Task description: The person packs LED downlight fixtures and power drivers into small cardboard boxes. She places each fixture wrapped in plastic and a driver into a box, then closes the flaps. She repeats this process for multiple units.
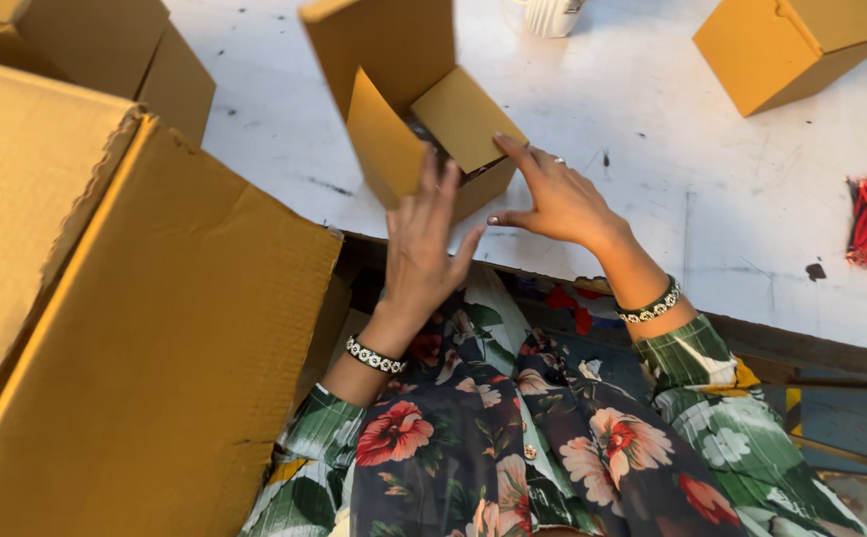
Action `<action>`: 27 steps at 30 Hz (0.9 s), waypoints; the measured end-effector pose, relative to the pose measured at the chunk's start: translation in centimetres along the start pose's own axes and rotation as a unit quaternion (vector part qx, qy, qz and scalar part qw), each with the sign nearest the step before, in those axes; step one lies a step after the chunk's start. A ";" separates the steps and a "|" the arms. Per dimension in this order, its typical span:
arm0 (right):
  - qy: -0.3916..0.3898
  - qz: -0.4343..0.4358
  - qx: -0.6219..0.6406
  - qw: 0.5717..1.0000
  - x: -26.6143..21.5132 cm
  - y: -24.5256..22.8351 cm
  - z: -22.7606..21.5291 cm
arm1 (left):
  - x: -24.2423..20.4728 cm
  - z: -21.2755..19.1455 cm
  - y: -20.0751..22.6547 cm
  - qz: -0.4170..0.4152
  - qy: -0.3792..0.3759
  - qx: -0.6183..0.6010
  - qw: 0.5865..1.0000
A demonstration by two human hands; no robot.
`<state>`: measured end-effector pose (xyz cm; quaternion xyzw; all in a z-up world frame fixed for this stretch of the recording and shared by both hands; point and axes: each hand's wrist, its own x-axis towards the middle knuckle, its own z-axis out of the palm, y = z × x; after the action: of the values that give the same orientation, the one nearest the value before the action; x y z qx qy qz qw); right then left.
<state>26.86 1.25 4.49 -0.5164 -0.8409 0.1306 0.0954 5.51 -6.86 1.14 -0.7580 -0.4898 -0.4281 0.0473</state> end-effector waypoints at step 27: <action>0.183 -0.009 -0.069 0.981 5.1 1.5 0.4 | 6.9 -0.1 -1.2 -0.067 -0.061 -0.191 0.978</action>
<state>25.75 6.47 3.78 -0.5291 -0.8209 -0.0253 0.2135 5.59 -1.45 5.55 -0.7434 -0.4506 -0.4688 -0.1567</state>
